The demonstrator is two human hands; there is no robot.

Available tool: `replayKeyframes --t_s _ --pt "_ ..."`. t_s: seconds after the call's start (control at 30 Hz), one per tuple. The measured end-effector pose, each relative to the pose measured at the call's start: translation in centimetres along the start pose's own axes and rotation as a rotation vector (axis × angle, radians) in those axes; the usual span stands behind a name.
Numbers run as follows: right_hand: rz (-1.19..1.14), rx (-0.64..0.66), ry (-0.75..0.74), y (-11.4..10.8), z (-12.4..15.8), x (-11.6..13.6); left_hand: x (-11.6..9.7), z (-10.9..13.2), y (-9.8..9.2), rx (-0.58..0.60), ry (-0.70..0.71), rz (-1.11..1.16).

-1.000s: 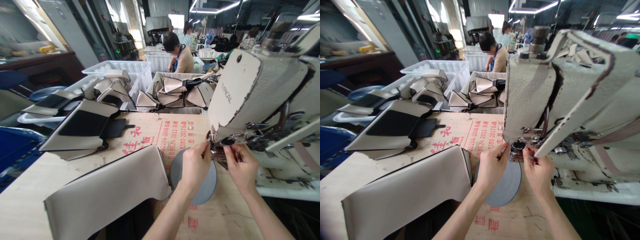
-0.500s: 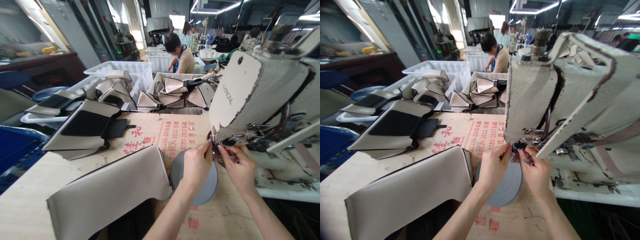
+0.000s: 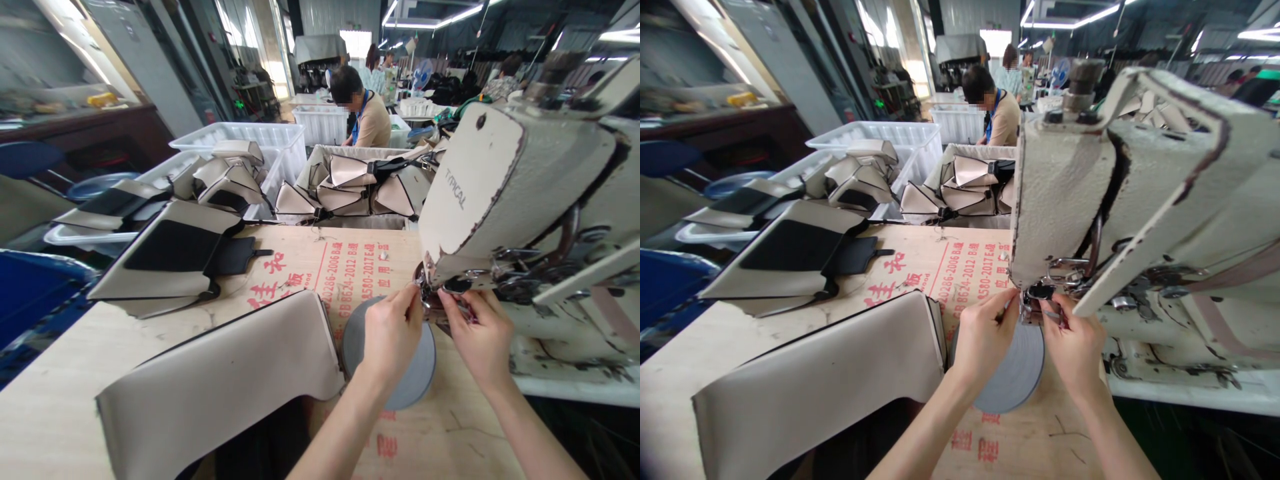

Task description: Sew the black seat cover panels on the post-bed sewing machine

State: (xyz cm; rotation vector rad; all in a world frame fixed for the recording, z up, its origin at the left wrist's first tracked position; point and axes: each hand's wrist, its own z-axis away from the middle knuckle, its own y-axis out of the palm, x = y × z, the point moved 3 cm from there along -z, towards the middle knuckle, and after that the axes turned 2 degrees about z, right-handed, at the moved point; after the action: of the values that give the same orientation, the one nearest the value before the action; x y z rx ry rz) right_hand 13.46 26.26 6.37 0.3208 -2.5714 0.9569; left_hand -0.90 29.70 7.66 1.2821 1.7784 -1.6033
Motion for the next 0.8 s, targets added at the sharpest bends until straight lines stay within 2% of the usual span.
replayKeyframes --t_s 0.8 --pt "0.039 0.002 -0.017 0.06 -0.28 0.40 -0.48 -0.44 -0.12 -0.007 0.021 -0.052"
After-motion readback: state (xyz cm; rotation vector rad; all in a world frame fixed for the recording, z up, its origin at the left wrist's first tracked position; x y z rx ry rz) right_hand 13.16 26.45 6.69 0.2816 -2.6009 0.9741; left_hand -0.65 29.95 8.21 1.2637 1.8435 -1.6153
